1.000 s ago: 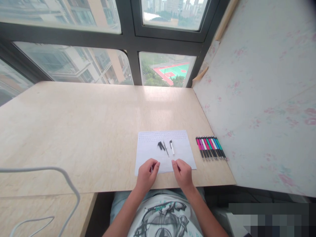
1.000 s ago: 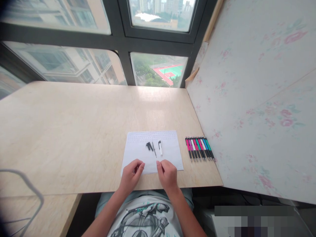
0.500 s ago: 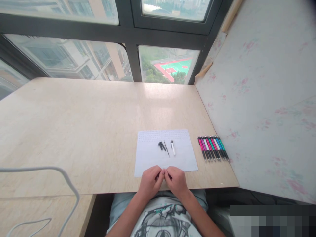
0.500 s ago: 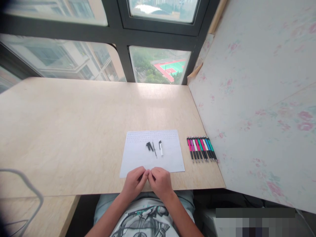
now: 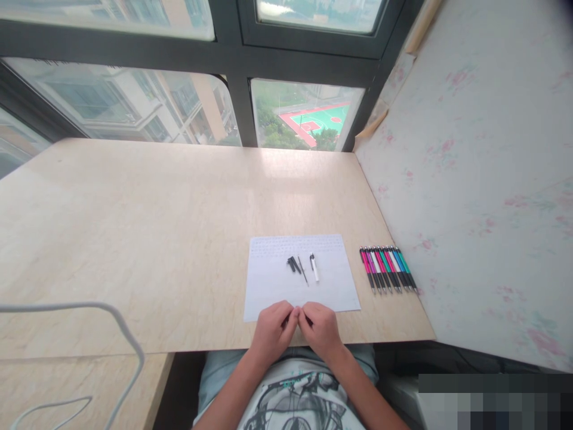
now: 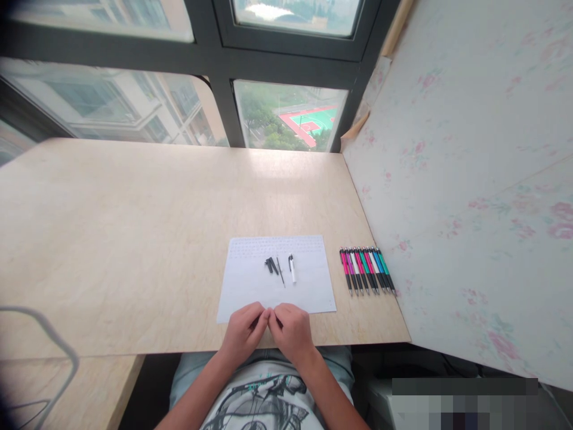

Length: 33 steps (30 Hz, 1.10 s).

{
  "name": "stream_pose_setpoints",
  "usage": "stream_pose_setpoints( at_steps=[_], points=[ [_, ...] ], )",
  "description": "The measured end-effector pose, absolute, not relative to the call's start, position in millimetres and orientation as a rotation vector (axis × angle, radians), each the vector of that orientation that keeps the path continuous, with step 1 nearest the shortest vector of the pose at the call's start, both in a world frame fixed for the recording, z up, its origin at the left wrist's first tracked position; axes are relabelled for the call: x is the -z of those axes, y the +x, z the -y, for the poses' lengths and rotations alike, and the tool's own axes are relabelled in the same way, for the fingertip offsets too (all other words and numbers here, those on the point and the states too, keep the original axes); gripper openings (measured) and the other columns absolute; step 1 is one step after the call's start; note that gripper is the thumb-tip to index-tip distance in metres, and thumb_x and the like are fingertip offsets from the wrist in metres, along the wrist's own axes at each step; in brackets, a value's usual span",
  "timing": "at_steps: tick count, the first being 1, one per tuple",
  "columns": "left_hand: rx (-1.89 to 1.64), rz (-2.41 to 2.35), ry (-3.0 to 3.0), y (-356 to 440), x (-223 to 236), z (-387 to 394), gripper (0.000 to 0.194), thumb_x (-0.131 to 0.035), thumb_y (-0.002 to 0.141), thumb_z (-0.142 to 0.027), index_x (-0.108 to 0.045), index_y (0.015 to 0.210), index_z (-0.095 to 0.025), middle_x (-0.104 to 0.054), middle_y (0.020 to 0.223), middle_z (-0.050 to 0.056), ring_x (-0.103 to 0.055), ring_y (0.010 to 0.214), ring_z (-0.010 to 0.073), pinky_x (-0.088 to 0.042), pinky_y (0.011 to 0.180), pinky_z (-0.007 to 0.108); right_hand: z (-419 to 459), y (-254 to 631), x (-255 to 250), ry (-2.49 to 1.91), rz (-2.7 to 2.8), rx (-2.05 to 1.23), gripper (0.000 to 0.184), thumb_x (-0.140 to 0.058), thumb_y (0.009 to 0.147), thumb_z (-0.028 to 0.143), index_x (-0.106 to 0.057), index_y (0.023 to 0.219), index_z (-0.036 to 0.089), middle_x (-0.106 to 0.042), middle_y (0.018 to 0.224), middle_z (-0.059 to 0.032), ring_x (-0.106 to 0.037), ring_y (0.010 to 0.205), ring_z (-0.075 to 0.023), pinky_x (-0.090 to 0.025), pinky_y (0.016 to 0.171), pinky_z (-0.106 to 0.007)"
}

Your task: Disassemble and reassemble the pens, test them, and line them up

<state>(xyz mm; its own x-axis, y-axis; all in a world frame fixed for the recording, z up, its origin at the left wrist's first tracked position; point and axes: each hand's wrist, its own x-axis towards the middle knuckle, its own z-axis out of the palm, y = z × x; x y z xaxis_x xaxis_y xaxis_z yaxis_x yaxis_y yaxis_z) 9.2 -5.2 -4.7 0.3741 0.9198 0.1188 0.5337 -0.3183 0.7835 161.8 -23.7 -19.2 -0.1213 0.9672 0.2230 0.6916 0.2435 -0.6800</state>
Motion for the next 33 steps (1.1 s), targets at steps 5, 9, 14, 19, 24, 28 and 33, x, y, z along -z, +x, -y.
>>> stream_pose_setpoints(
  at_steps=[5, 9, 14, 19, 24, 28, 33],
  points=[
    [-0.758, -1.249, 1.981, 9.5, 3.9, 5.0, 0.033, -0.045, 0.095, -0.025, -0.044, 0.062, -0.021, -0.046, 0.058, -0.002, -0.04, 0.054, 0.0132, -0.03, 0.054, 0.027, 23.7, 161.5, 19.5, -1.514, 1.844, -0.594, 0.039, -0.046, 0.095, 0.025, -0.05, 0.056, 0.022, -0.05, 0.055, -0.0006, -0.042, 0.055, -0.0148, -0.024, 0.057, -0.03],
    [-0.742, -1.26, 1.987, 9.0, 4.1, 5.0, 0.035, -0.042, 0.096, -0.027, -0.044, 0.062, -0.021, -0.045, 0.057, -0.002, -0.041, 0.054, 0.0134, -0.03, 0.054, 0.027, 23.6, 161.9, 20.9, -1.515, 1.805, -0.635, 0.04, -0.047, 0.094, 0.027, -0.051, 0.055, 0.023, -0.05, 0.055, -0.0009, -0.042, 0.055, -0.0151, -0.025, 0.056, -0.029],
    [-0.779, -1.247, 1.965, 8.2, 2.7, 5.5, 0.036, -0.042, 0.096, -0.03, -0.041, 0.061, -0.022, -0.044, 0.057, -0.002, -0.041, 0.054, 0.0137, -0.03, 0.053, 0.027, 24.0, 162.1, 20.2, -1.479, 1.685, -0.714, 0.04, -0.051, 0.093, 0.031, -0.048, 0.053, 0.023, -0.047, 0.054, 0.0, -0.04, 0.054, -0.0149, -0.025, 0.056, -0.03],
    [-0.849, -1.27, 1.877, 7.3, -0.6, 5.0, 0.036, -0.041, 0.097, -0.031, -0.042, 0.062, -0.022, -0.042, 0.058, -0.002, -0.04, 0.054, 0.0137, -0.032, 0.054, 0.027, 27.9, 163.3, 16.1, -1.495, 1.633, -0.667, 0.043, -0.049, 0.094, 0.028, -0.039, 0.052, 0.023, -0.041, 0.052, 0.0025, -0.037, 0.052, -0.0137, -0.026, 0.056, -0.029],
    [-0.882, -1.272, 1.793, 6.1, -4.1, 4.5, 0.034, -0.043, 0.096, -0.032, -0.046, 0.064, -0.021, -0.044, 0.058, -0.002, -0.042, 0.055, 0.0137, -0.033, 0.055, 0.027, 20.3, 178.3, 8.5, -1.668, 1.535, -0.461, 0.045, -0.045, 0.096, 0.031, -0.034, 0.053, 0.023, -0.035, 0.052, 0.004, -0.033, 0.05, -0.0133, -0.025, 0.054, -0.029],
    [-0.9, -1.23, 1.749, 4.7, -7.8, 3.9, 0.033, -0.044, 0.096, -0.032, -0.048, 0.065, -0.02, -0.047, 0.059, -0.001, -0.044, 0.056, 0.0139, -0.034, 0.056, 0.027, 0.8, 192.5, -0.2, -1.809, 1.588, -0.308, 0.027, -0.046, 0.094, 0.031, -0.054, 0.07, 0.022, -0.053, 0.064, -0.0008, -0.046, 0.059, -0.0161, -0.03, 0.058, -0.029],
    [-0.909, -1.126, 1.708, 1.5, -8.7, 3.9, 0.027, -0.048, 0.094, -0.032, -0.056, 0.072, -0.019, -0.055, 0.065, 0.001, -0.048, 0.061, 0.0144, -0.038, 0.059, 0.026, -18.9, 191.5, -11.1, -2.093, 1.652, -0.237, 0.021, -0.053, 0.091, 0.034, -0.059, 0.103, 0.018, -0.064, 0.088, -0.0065, -0.058, 0.076, -0.0203, -0.03, 0.058, -0.028]
  ],
)
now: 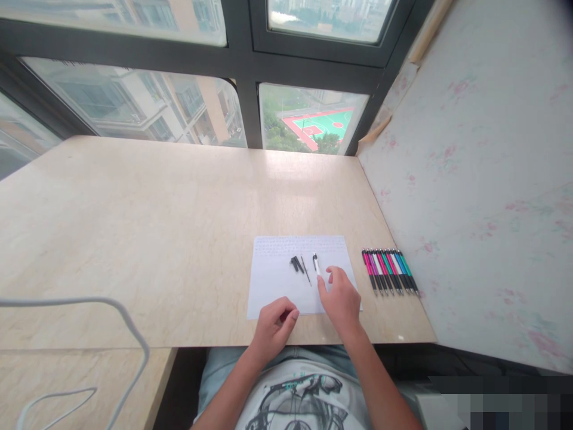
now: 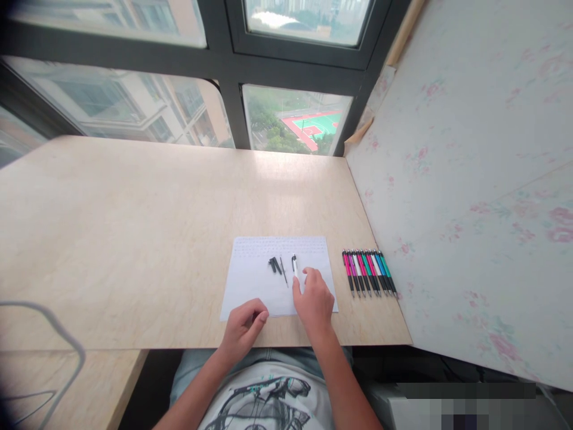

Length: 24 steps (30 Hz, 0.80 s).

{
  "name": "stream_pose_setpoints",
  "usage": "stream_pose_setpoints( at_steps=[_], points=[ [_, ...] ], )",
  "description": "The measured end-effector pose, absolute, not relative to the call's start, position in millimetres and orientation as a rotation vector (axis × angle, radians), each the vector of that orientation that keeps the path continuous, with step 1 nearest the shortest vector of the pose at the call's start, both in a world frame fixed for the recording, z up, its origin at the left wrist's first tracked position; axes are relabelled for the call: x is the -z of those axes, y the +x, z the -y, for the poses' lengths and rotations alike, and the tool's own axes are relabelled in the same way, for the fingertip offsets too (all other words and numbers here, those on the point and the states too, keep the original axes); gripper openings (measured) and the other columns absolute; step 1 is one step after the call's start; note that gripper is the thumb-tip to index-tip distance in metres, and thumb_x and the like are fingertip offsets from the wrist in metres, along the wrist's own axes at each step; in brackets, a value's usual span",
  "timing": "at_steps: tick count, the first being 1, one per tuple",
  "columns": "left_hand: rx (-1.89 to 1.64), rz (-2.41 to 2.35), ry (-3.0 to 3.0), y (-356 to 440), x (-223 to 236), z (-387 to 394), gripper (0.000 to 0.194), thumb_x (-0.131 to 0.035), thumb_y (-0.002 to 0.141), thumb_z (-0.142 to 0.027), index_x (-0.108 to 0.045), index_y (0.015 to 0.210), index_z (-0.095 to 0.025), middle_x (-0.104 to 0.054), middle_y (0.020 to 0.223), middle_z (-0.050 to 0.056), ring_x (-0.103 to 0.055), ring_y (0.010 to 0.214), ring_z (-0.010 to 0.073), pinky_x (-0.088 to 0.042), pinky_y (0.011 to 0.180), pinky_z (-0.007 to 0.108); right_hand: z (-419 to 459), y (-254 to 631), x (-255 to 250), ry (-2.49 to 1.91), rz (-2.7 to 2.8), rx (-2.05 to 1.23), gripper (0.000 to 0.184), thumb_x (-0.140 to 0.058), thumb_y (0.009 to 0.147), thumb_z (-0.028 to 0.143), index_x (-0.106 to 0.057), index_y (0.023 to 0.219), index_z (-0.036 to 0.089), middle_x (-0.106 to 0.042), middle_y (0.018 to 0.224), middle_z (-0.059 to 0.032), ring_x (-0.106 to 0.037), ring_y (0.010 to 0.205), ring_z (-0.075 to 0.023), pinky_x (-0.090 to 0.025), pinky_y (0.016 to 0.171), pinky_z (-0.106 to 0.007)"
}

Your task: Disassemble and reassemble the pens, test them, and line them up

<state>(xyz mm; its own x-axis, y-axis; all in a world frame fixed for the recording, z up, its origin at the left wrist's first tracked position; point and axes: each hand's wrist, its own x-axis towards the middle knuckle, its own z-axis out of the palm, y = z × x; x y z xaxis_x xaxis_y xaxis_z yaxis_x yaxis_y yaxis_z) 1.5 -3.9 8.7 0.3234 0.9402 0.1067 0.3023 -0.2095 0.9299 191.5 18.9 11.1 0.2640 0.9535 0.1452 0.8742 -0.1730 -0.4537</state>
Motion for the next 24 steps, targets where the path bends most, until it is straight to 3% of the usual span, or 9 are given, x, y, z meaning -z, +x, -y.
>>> stream_pose_setpoints(
  at_steps=[3, 9, 16, 24],
  points=[
    [-0.936, -1.103, 1.678, 0.3, -6.0, 4.7, 0.021, -0.05, 0.093, -0.032, -0.062, 0.083, -0.018, -0.061, 0.072, 0.003, -0.052, 0.064, 0.015, -0.041, 0.061, 0.026, -24.1, 186.0, -16.3, -2.263, 1.685, -0.245, 0.02, -0.054, 0.092, 0.036, -0.058, 0.103, 0.02, -0.066, 0.094, -0.0058, -0.06, 0.075, -0.0187, -0.026, 0.056, -0.027],
    [-0.986, -1.107, 1.64, 0.6, -2.8, 5.2, 0.018, -0.054, 0.092, -0.03, -0.066, 0.095, -0.018, -0.064, 0.075, 0.004, -0.054, 0.065, 0.0157, -0.043, 0.063, 0.027, -27.8, 187.9, -18.3, -2.379, 1.697, -0.304, 0.016, -0.053, 0.092, 0.032, -0.058, 0.083, 0.02, -0.066, 0.083, -0.0022, -0.057, 0.065, -0.015, -0.022, 0.054, -0.027],
    [-1.028, -1.154, 1.523, 0.7, -4.6, 1.7, 0.021, -0.054, 0.092, -0.032, -0.069, 0.099, -0.019, -0.069, 0.084, 0.007, -0.06, 0.073, 0.0185, -0.046, 0.068, 0.029, -10.8, 179.1, -23.4, -1.745, 1.618, -0.462, 0.016, -0.052, 0.092, 0.03, -0.058, 0.083, 0.019, -0.061, 0.072, 0.0001, -0.054, 0.062, -0.0134, -0.04, 0.063, -0.025],
    [-1.094, -1.164, 1.229, 3.3, -10.9, 1.9, 0.023, -0.063, 0.087, -0.037, -0.07, 0.098, -0.018, -0.069, 0.081, 0.006, -0.059, 0.069, 0.0177, -0.047, 0.067, 0.028, 12.1, 146.4, -31.6, -1.362, 1.765, -0.531, 0.01, -0.052, 0.094, 0.022, -0.059, 0.089, 0.019, -0.06, 0.075, -0.0014, -0.052, 0.063, -0.0127, -0.041, 0.058, -0.024]
  ],
)
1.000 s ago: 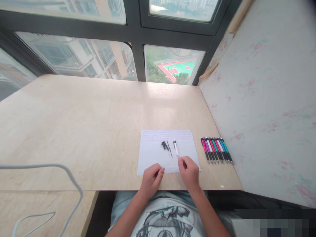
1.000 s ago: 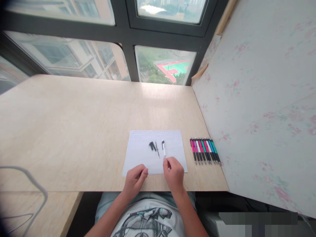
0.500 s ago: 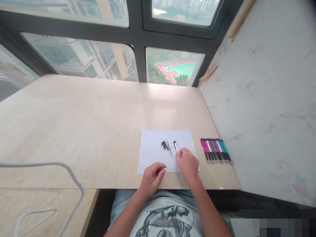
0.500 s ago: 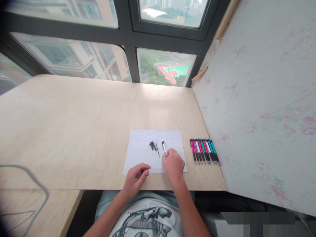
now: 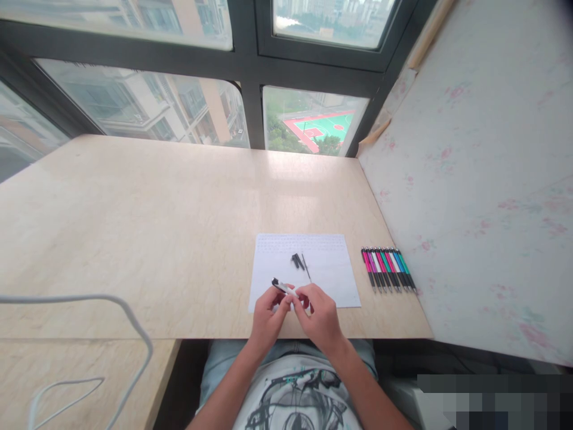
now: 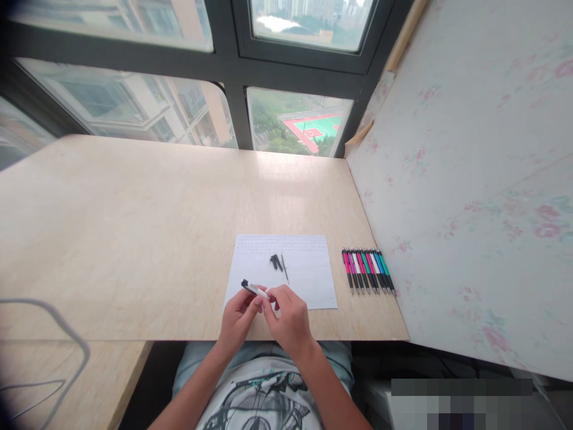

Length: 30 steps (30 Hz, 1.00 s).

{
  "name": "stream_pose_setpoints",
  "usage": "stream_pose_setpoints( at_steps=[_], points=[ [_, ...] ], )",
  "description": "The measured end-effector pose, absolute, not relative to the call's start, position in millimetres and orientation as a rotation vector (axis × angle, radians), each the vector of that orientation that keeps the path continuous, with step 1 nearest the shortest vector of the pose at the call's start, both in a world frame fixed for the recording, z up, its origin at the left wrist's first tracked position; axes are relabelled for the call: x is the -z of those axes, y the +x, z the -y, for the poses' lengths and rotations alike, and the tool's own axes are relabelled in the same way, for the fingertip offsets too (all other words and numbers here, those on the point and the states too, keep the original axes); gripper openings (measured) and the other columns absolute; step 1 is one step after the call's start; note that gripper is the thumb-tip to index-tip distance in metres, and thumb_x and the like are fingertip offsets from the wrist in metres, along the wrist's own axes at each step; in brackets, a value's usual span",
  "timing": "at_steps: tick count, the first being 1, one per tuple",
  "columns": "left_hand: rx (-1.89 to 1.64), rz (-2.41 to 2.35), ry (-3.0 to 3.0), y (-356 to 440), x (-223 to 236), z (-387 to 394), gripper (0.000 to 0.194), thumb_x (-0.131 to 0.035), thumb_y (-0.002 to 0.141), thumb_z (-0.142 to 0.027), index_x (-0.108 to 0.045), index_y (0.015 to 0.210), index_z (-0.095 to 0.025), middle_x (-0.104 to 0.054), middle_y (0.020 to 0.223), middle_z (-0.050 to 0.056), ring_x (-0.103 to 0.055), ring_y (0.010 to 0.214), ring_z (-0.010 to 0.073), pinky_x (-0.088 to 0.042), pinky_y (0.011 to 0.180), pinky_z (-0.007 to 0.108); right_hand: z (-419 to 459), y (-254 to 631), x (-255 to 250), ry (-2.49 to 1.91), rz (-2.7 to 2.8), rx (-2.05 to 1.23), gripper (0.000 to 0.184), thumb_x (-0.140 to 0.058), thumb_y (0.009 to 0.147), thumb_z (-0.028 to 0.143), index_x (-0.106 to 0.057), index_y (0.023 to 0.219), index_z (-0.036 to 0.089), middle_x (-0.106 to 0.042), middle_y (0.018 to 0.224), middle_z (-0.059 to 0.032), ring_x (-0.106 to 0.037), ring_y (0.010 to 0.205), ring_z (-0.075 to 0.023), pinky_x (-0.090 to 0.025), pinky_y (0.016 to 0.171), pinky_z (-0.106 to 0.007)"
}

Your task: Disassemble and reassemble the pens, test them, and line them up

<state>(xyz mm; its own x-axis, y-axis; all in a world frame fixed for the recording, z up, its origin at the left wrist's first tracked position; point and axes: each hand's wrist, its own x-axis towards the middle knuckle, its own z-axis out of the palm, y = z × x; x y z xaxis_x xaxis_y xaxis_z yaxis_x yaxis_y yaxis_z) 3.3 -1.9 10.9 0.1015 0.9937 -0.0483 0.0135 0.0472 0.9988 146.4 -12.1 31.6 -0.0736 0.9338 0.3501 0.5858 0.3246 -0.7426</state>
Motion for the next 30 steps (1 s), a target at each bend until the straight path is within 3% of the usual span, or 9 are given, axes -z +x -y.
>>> stream_pose_setpoints(
  at_steps=[8, 13, 16, 20, 30],
  points=[
    [-1.232, -1.102, 0.831, 16.8, -14.5, -1.3, 0.024, -0.066, 0.086, -0.039, -0.069, 0.088, -0.016, -0.06, 0.065, 0.0, -0.05, 0.059, 0.0121, -0.04, 0.058, 0.024, 3.8, 165.5, -31.8, -1.351, 1.704, -0.615, 0.011, -0.051, 0.094, 0.023, -0.062, 0.095, 0.02, -0.064, 0.082, -0.0032, -0.057, 0.068, -0.0144, -0.044, 0.059, -0.025],
    [-1.214, -0.947, 0.655, 17.5, -7.5, -11.0, 0.022, -0.067, 0.085, -0.036, -0.069, 0.086, -0.014, -0.064, 0.075, 0.004, -0.053, 0.061, 0.0112, -0.039, 0.058, 0.024, -25.4, 187.5, -15.2, -1.655, 1.747, -0.468, 0.018, -0.049, 0.093, 0.02, -0.066, 0.098, 0.019, -0.068, 0.091, -0.0052, -0.061, 0.073, -0.0166, -0.048, 0.071, -0.029],
    [-1.187, -0.865, 0.59, 14.0, -3.1, -15.7, 0.021, -0.069, 0.083, -0.034, -0.07, 0.087, -0.014, -0.065, 0.079, 0.005, -0.056, 0.065, 0.0121, -0.04, 0.06, 0.024, -40.0, 192.2, -7.3, -1.727, 1.927, -0.402, 0.023, -0.049, 0.092, 0.017, -0.068, 0.104, 0.02, -0.068, 0.097, -0.0069, -0.062, 0.089, -0.0201, -0.048, 0.08, -0.03],
    [-1.178, -0.796, 0.532, 10.2, 0.0, -17.5, 0.019, -0.068, 0.085, -0.032, -0.069, 0.088, -0.014, -0.064, 0.08, 0.005, -0.055, 0.065, 0.0113, -0.04, 0.061, 0.024, -47.6, 188.8, -4.2, -1.784, 2.029, -0.35, 0.024, -0.05, 0.093, 0.016, -0.067, 0.11, 0.022, -0.067, 0.101, -0.0061, -0.061, 0.095, -0.0195, -0.046, 0.08, -0.028],
    [-1.174, -0.811, 0.502, 10.1, -2.0, -17.6, 0.022, -0.071, 0.083, -0.035, -0.067, 0.088, -0.013, -0.064, 0.079, 0.005, -0.054, 0.065, 0.011, -0.04, 0.06, 0.023, -49.2, 186.3, 3.6, -1.756, 2.028, -0.227, 0.02, -0.052, 0.096, 0.019, -0.071, 0.093, 0.02, -0.068, 0.091, -0.0056, -0.06, 0.089, -0.0175, -0.045, 0.076, -0.025]
  ],
)
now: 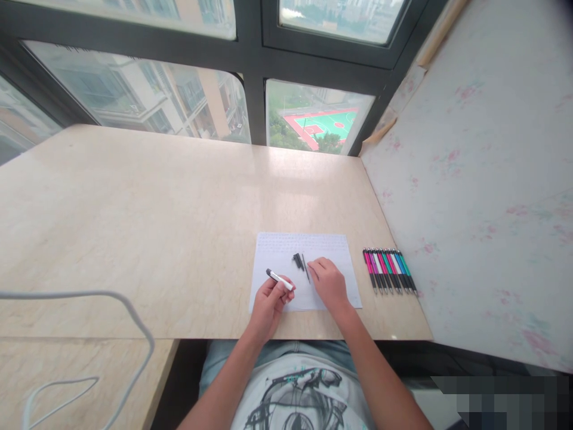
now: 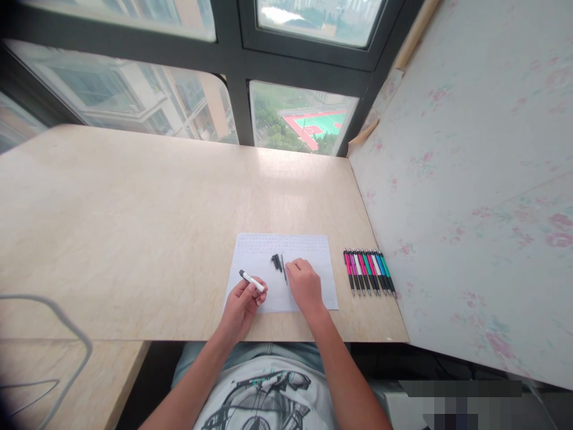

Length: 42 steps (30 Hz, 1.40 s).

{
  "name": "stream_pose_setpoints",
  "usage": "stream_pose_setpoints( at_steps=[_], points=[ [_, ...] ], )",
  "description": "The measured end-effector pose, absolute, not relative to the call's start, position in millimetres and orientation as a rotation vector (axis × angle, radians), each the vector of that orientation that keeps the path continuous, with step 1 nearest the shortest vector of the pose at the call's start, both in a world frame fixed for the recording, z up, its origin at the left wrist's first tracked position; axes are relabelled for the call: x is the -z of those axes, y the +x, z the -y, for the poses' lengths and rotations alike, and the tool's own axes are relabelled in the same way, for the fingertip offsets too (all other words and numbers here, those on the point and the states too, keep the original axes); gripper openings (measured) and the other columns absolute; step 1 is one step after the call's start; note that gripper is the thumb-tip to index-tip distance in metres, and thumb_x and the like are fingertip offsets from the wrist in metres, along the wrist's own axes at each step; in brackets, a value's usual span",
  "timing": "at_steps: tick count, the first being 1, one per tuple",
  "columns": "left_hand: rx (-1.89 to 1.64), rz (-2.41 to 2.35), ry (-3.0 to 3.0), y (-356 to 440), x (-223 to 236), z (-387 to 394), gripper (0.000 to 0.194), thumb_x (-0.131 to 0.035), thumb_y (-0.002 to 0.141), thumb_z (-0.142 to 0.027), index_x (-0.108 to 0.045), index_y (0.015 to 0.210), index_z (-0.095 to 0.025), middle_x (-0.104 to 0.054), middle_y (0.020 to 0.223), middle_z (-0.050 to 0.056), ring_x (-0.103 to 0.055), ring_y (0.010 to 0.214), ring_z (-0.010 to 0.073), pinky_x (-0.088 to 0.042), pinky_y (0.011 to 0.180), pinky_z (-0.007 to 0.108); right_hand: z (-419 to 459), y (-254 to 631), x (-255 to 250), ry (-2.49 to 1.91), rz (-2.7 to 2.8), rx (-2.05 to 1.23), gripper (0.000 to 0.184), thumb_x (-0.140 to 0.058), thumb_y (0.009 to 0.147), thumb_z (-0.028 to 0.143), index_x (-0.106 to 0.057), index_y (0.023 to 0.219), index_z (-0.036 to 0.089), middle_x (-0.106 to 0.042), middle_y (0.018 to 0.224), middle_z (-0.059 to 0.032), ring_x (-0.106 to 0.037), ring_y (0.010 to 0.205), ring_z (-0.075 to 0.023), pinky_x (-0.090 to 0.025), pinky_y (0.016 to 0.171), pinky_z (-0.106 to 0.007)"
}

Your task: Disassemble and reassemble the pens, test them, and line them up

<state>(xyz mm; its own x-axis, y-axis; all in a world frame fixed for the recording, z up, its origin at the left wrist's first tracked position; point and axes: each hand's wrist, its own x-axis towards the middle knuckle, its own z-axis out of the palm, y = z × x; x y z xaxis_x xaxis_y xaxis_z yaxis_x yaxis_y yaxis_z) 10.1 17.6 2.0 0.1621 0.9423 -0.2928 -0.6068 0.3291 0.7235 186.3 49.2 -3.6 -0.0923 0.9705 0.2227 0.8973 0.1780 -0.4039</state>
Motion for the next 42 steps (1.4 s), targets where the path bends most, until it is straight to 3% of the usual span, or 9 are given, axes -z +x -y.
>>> stream_pose_setpoints(
  at_steps=[3, 9, 14, 31, 37, 42],
  points=[
    [-1.168, -0.815, 0.473, 10.2, -2.7, -17.5, 0.023, -0.072, 0.082, -0.034, -0.066, 0.092, -0.014, -0.065, 0.08, 0.005, -0.055, 0.064, 0.0105, -0.041, 0.06, 0.023, -46.1, 186.1, 2.7, -1.654, 1.895, -0.309, 0.022, -0.052, 0.096, 0.022, -0.073, 0.092, 0.02, -0.07, 0.089, -0.0066, -0.063, 0.086, -0.0176, -0.049, 0.076, -0.027],
    [-1.182, -0.81, 0.453, 11.0, -2.6, -18.0, 0.023, -0.073, 0.081, -0.032, -0.066, 0.093, -0.014, -0.067, 0.083, 0.005, -0.057, 0.066, 0.0106, -0.044, 0.063, 0.023, -22.0, 173.6, -10.9, -1.45, 1.448, -0.831, 0.016, -0.064, 0.088, 0.03, -0.075, 0.089, 0.02, -0.075, 0.085, -0.0053, -0.068, 0.074, -0.0178, -0.054, 0.064, -0.028],
    [-1.193, -0.807, 0.451, 11.0, 0.8, -18.4, 0.021, -0.073, 0.081, -0.031, -0.067, 0.093, -0.014, -0.066, 0.084, 0.005, -0.059, 0.073, 0.012, -0.047, 0.07, 0.024, -6.4, 161.3, -24.4, -1.31, 1.428, -0.993, 0.015, -0.065, 0.087, 0.03, -0.076, 0.087, 0.02, -0.075, 0.086, -0.0057, -0.069, 0.078, -0.0185, -0.055, 0.066, -0.029],
    [-1.153, -0.752, 0.373, 13.9, -10.7, -15.7, 0.021, -0.077, 0.078, -0.03, -0.069, 0.088, -0.013, -0.061, 0.079, 0.002, -0.055, 0.068, 0.0087, -0.047, 0.066, 0.021, -7.7, 158.9, -32.9, -1.346, 1.428, -0.913, 0.014, -0.062, 0.088, 0.03, -0.071, 0.083, 0.02, -0.071, 0.08, -0.0038, -0.064, 0.074, -0.0171, -0.052, 0.064, -0.027],
    [-1.131, -0.656, 0.237, 9.4, -6.0, -18.0, 0.017, -0.077, 0.078, -0.024, -0.068, 0.088, -0.013, -0.061, 0.084, 0.002, -0.055, 0.068, 0.0064, -0.048, 0.065, 0.017, -11.0, 174.0, -14.7, -1.694, 1.671, -0.561, 0.015, -0.059, 0.09, 0.031, -0.068, 0.085, 0.019, -0.068, 0.081, -0.0033, -0.06, 0.068, -0.0159, -0.047, 0.065, -0.028],
    [-1.076, -0.651, 0.257, 9.8, -3.2, -16.5, 0.018, -0.076, 0.079, -0.025, -0.067, 0.089, -0.013, -0.063, 0.084, 0.004, -0.056, 0.068, 0.0074, -0.047, 0.063, 0.018, -12.8, 171.3, -10.4, -1.974, 1.857, -0.316, 0.011, -0.064, 0.087, 0.031, -0.064, 0.09, 0.02, -0.065, 0.088, -0.004, -0.062, 0.083, -0.0194, -0.042, 0.063, -0.026]
  ],
)
